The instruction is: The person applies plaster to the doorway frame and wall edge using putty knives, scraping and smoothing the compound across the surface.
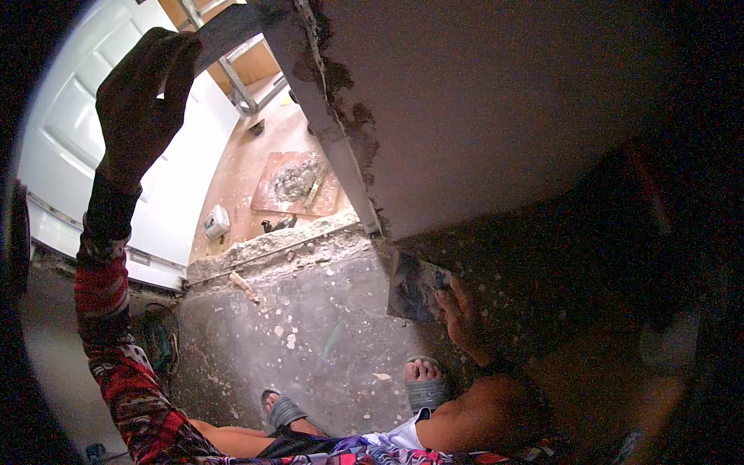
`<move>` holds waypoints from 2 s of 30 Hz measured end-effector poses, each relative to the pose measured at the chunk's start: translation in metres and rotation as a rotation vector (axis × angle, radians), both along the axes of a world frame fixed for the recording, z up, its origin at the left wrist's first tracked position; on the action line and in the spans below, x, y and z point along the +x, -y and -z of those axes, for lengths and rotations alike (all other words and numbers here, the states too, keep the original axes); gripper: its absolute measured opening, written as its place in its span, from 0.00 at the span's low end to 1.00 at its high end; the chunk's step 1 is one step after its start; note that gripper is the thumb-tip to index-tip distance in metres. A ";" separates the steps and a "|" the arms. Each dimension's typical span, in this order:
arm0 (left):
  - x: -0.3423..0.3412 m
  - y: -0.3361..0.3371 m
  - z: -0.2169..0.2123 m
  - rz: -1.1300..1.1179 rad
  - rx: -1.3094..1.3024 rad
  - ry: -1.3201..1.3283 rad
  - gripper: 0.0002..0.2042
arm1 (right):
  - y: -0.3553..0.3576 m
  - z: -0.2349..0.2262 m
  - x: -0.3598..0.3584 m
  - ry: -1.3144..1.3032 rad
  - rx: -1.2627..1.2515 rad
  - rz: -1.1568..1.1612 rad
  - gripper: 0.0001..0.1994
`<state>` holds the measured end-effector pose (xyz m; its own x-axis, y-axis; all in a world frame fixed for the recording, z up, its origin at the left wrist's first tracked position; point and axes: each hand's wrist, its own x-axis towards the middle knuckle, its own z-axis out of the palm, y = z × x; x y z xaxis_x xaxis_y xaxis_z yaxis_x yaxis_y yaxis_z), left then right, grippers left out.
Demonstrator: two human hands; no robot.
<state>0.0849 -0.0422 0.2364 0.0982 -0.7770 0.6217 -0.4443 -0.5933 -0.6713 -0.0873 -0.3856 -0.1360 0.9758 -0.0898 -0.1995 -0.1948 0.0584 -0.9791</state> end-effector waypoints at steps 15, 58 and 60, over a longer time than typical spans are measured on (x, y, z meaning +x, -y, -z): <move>-0.015 0.014 0.115 0.136 -0.127 -0.559 0.10 | 0.014 0.021 -0.002 -0.002 0.006 0.028 0.10; -0.063 -0.013 0.157 0.240 -1.062 -1.462 0.06 | -0.027 -0.043 0.029 -0.171 0.680 -0.017 0.19; -0.068 -0.009 0.205 0.386 -1.183 -1.811 0.08 | -0.035 -0.035 0.034 -0.215 0.741 -0.059 0.19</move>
